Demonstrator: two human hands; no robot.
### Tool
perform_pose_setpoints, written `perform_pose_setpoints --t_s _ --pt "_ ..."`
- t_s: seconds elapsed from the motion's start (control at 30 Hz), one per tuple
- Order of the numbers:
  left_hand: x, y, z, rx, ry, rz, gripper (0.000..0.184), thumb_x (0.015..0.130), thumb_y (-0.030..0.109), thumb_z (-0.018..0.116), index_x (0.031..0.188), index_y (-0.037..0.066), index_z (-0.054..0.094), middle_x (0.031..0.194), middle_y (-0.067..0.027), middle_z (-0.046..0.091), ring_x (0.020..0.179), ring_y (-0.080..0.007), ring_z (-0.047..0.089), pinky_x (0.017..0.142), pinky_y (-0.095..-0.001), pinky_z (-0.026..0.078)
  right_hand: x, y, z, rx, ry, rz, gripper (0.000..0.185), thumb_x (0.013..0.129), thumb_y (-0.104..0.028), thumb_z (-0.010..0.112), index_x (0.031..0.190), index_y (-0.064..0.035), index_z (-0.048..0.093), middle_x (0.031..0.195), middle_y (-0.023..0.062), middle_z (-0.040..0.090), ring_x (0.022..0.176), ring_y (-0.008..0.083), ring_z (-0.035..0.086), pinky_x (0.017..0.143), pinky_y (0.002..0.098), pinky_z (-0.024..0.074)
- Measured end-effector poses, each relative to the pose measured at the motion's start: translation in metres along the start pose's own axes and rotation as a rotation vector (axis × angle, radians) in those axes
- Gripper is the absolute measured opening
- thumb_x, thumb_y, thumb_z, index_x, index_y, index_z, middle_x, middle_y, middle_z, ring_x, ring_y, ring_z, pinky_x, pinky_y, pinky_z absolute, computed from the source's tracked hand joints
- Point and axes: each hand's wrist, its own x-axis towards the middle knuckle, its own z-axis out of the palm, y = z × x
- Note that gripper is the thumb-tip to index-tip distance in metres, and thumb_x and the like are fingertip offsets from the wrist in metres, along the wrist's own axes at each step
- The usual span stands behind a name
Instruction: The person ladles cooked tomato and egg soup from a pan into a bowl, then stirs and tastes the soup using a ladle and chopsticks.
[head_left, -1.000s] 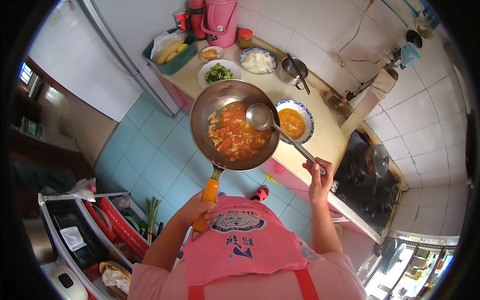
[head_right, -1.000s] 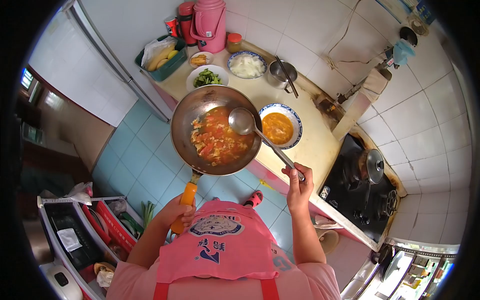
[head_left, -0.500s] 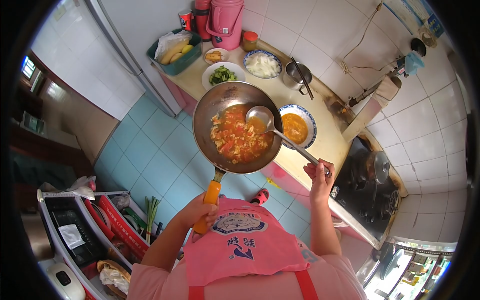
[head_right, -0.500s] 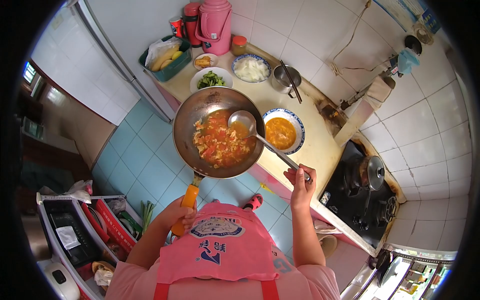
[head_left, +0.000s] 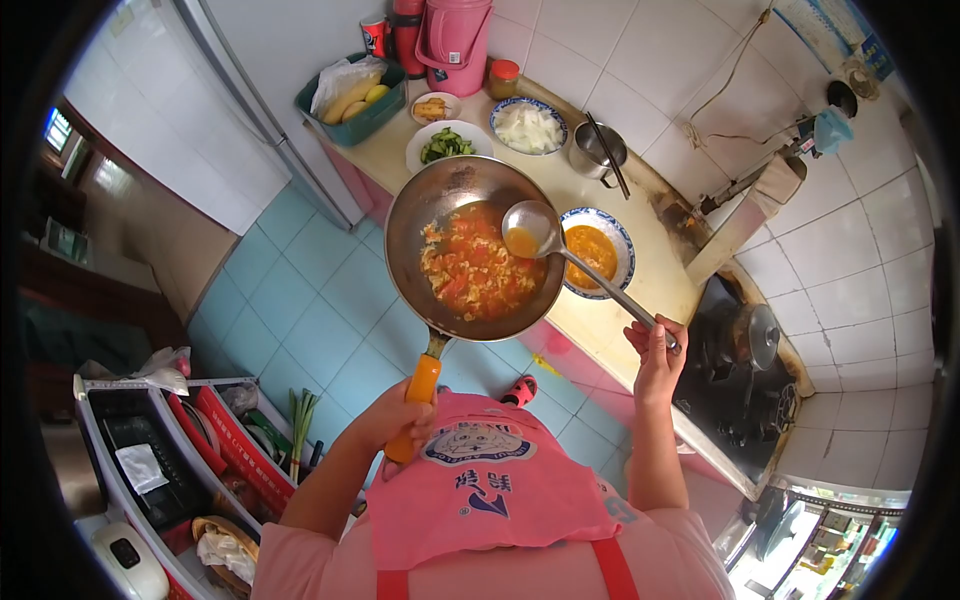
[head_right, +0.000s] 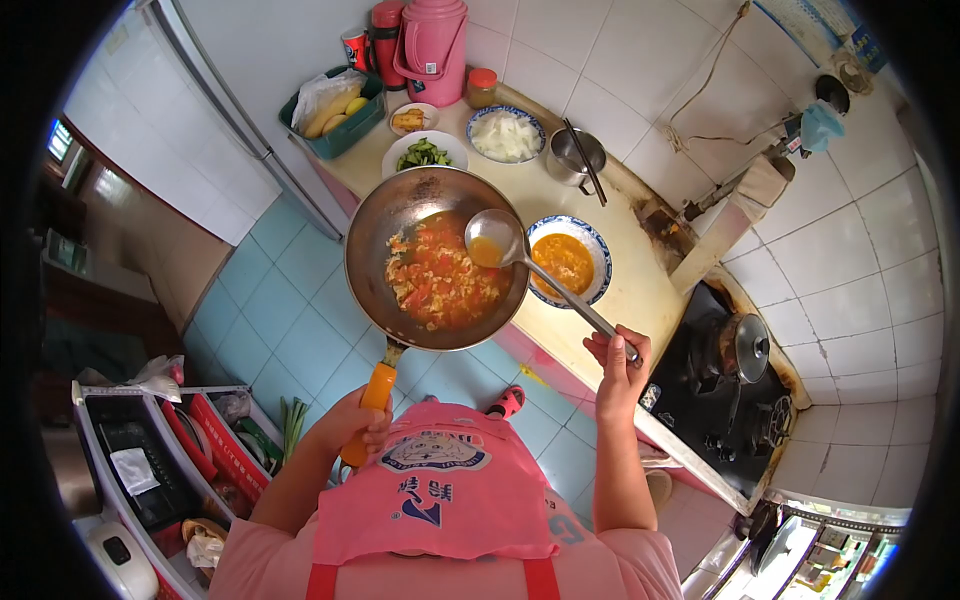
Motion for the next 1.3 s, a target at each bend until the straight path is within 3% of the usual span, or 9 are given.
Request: perform_pose_setpoints --t_s 0.3,0.43,0.53,0.6,0.7,0.83,1.13,1.3 --pt "0.0 0.003 0.001 -0.014 0.004 0.012 0.025 0.08 0.009 0.056 0.101 0.009 0.042 0.066 -0.0008 0.042 0.05 -0.0096 0.042 0.048 -0.0279 0.041 -0.014 -0.016 -0.013 -0.172 -0.136 -0.101 0.023 0.095 -0.014 0.054 0.107 0.0054 0.048 0.09 0.0177 0.065 0.083 0.0241 0.066 0.081 0.034 0.0525" --pt "0.001 0.002 0.001 -0.021 0.014 0.006 0.024 0.081 0.009 0.056 0.101 0.01 0.042 0.066 -0.0005 0.042 0.05 -0.0094 0.042 0.048 -0.0278 0.042 -0.032 -0.022 0.003 -0.495 -0.233 -0.273 0.019 0.095 -0.012 0.055 0.103 0.0047 0.049 0.087 0.0146 0.067 0.08 0.0207 0.066 0.076 0.0309 0.0507" --pt "0.002 -0.001 -0.001 -0.036 0.0 0.013 0.024 0.082 0.009 0.056 0.102 0.01 0.042 0.067 -0.0005 0.043 0.05 -0.0091 0.042 0.048 -0.0278 0.042 -0.033 -0.006 0.001 -0.414 -0.24 -0.194 0.021 0.095 -0.012 0.054 0.106 0.0045 0.049 0.091 0.0165 0.065 0.083 0.0221 0.067 0.075 0.0305 0.0526" --pt "0.001 -0.002 -0.001 -0.037 0.002 0.014 0.024 0.082 0.009 0.056 0.102 0.01 0.042 0.067 -0.0005 0.043 0.05 -0.009 0.042 0.048 -0.0279 0.042 -0.027 -0.002 0.001 -0.117 -0.077 0.016 0.023 0.096 -0.016 0.053 0.107 0.0035 0.048 0.091 0.0174 0.064 0.081 0.0239 0.067 0.075 0.0335 0.0548" --pt "0.0 -0.003 -0.002 -0.032 0.006 0.015 0.024 0.082 0.01 0.056 0.102 0.01 0.042 0.067 -0.0004 0.043 0.05 -0.0089 0.041 0.048 -0.0278 0.041 -0.019 0.003 -0.006 -0.052 -0.015 0.073 0.024 0.096 -0.02 0.052 0.106 0.0006 0.047 0.089 0.0174 0.063 0.08 0.0253 0.067 0.076 0.0392 0.0567" --pt "-0.002 -0.004 -0.001 -0.045 0.002 0.013 0.024 0.082 0.01 0.056 0.102 0.011 0.043 0.066 -0.0002 0.042 0.05 -0.0087 0.041 0.048 -0.0275 0.041 -0.018 0.003 -0.002 -0.009 0.018 0.076 0.021 0.097 -0.019 0.051 0.109 -0.0017 0.047 0.084 0.0132 0.062 0.078 0.023 0.067 0.076 0.0385 0.0561" --pt "-0.005 -0.005 0.002 -0.017 -0.019 0.023 0.017 0.081 0.008 0.052 0.095 0.008 0.042 0.067 -0.0008 0.043 0.052 -0.01 0.043 0.051 -0.029 0.043 -0.015 0.006 -0.001 -0.003 -0.011 0.08 0.026 0.096 -0.022 0.052 0.107 0.0006 0.046 0.09 0.0177 0.063 0.082 0.0254 0.067 0.078 0.0397 0.0562" --pt "-0.006 -0.007 0.004 -0.015 -0.016 0.032 0.017 0.081 0.008 0.053 0.095 0.008 0.043 0.067 -0.0008 0.043 0.052 -0.0099 0.044 0.051 -0.0293 0.044 -0.024 0.002 -0.002 -0.201 -0.137 -0.103 0.024 0.096 -0.018 0.054 0.106 0.0033 0.047 0.089 0.0167 0.065 0.082 0.0238 0.066 0.079 0.0345 0.0517"
